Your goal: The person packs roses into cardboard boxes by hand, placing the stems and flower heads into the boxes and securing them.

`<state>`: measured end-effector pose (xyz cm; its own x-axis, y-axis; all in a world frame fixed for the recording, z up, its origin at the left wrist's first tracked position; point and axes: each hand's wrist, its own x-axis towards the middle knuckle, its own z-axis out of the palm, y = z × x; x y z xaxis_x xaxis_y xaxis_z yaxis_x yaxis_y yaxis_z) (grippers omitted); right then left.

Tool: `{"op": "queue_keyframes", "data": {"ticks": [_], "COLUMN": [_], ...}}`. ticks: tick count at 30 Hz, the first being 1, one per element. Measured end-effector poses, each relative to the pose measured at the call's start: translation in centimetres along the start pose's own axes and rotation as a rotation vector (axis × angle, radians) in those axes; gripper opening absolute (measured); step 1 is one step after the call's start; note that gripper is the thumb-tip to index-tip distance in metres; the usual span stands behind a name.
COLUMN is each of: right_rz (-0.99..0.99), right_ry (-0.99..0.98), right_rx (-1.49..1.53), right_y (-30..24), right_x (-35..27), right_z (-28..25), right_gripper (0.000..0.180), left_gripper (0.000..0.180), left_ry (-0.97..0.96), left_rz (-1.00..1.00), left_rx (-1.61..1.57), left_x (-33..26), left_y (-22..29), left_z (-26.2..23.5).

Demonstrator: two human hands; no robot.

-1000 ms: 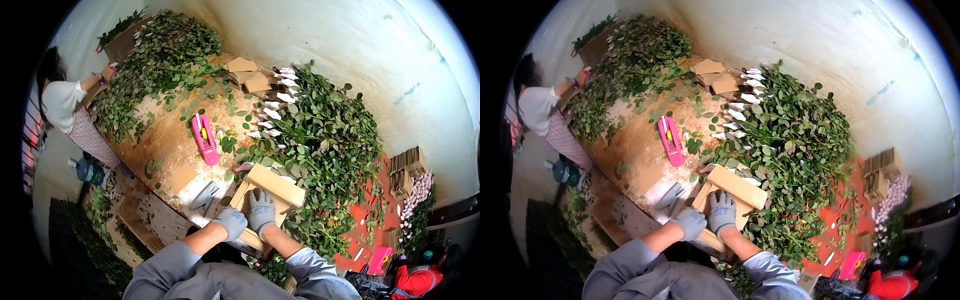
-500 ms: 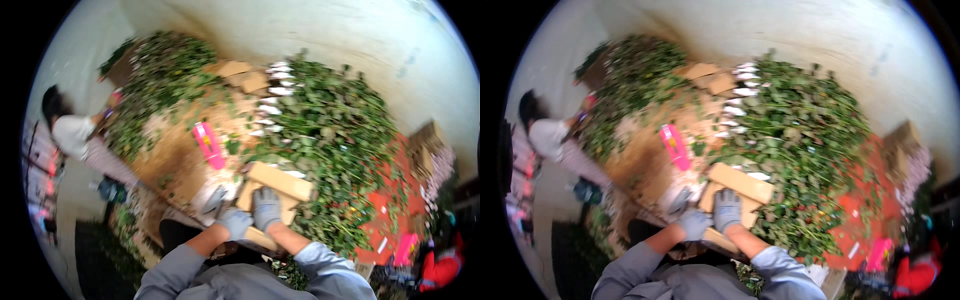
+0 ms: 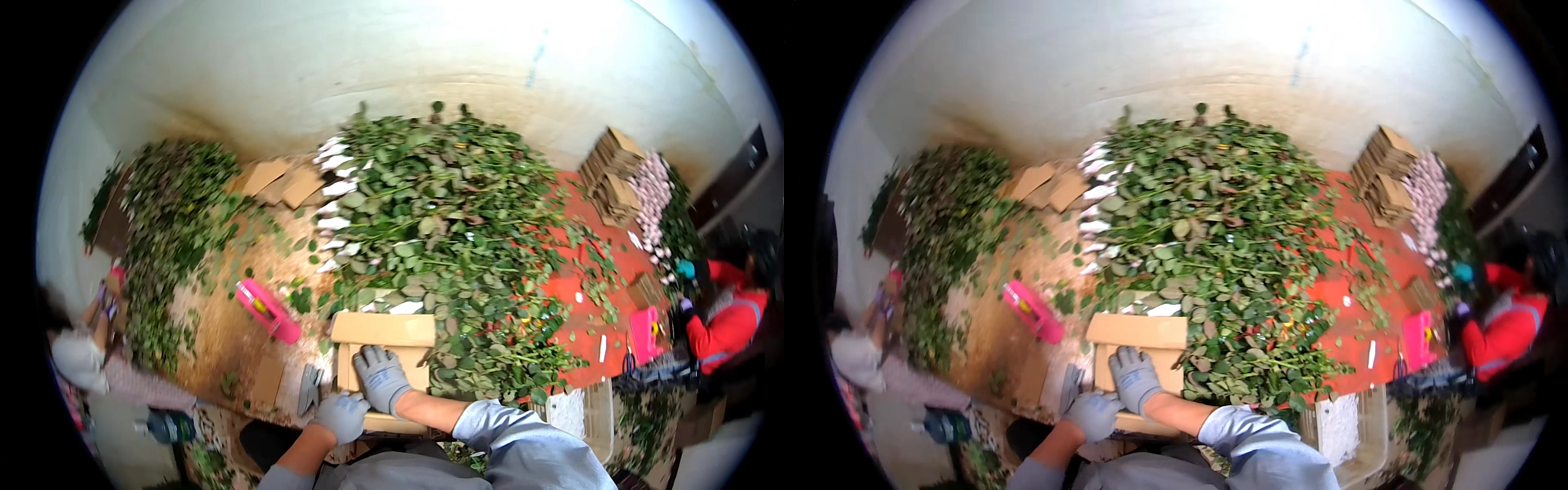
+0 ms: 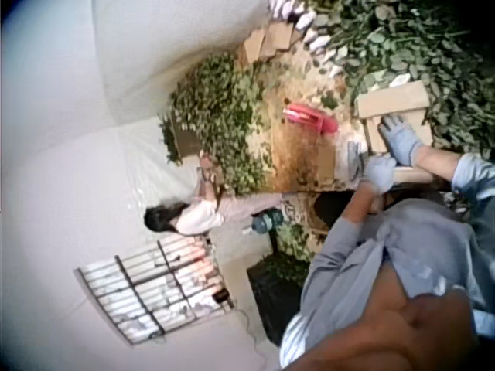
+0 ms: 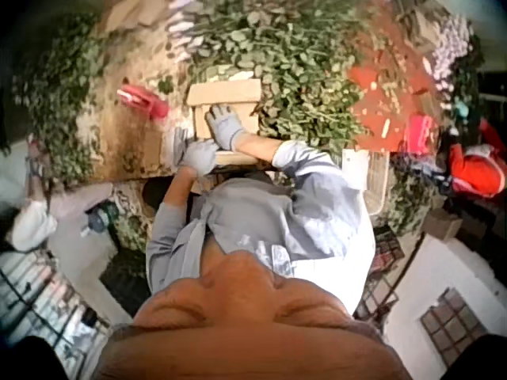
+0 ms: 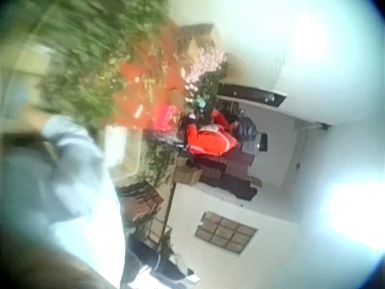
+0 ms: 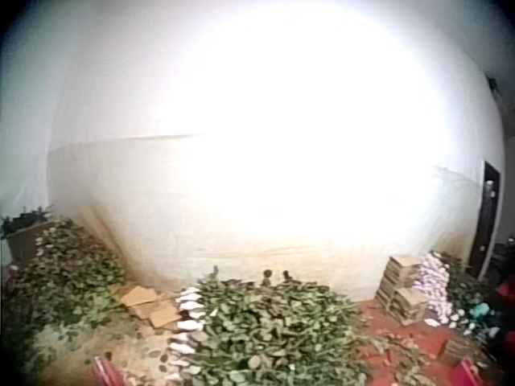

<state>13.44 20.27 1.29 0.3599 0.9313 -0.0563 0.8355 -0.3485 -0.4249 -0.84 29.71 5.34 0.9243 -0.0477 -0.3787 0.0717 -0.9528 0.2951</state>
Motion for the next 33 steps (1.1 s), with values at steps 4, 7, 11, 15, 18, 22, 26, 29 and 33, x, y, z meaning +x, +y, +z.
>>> {"op": "queue_keyframes", "data": {"ticks": [4,7,11,15,18,22,26,29,33], "right_rz": [-0.099,-0.179,0.071,0.331,0.44,0.396,0.487,0.403,0.28], "right_ry": [0.158,0.365,0.37,0.375,0.34,0.173,-0.15,-0.145,0.029], "right_rx": [0.082,0.121,0.099,-0.103,-0.134,-0.301,-0.42,-0.607,-0.785], "right_y": [0.3,0.9,6.9,21.0,26.7,28.6,27.7,29.0,24.1], "right_x": [-0.6,-0.3,3.3,6.1,7.2,9.8,11.9,11.8,10.1], "right_z": [-1.0,-5.8,-13.4,-9.8,-8.5,-6.9,-6.0,-6.0,-12.7], "right_gripper": [0.052,0.045,0.031,0.036,0.04,0.037,0.036,0.029,0.026], "left_gripper": [0.024,0.029,0.025,0.021,0.02,0.028,0.033,0.032,0.028], "left_ry": [-0.074,-0.121,0.037,-0.006,0.003,0.012,-0.004,0.002,0.055], "left_rz": [-0.02,-0.053,-0.065,-0.031,-0.011,0.001,-0.016,0.016,0.004], "left_rx": [0.002,-0.044,-0.045,-0.06,-0.063,-0.08,-0.038,-0.093,-0.105], "left_x": [0.5,0.8,-0.1,0.6,0.7,0.6,0.3,1.0,0.5], "left_y": [-0.2,0.5,-0.1,0.0,0.1,-0.1,-0.5,-0.3,-0.2], "left_z": [-0.5,-1.5,0.9,0.2,-0.2,-0.5,0.6,-0.4,0.3]}}
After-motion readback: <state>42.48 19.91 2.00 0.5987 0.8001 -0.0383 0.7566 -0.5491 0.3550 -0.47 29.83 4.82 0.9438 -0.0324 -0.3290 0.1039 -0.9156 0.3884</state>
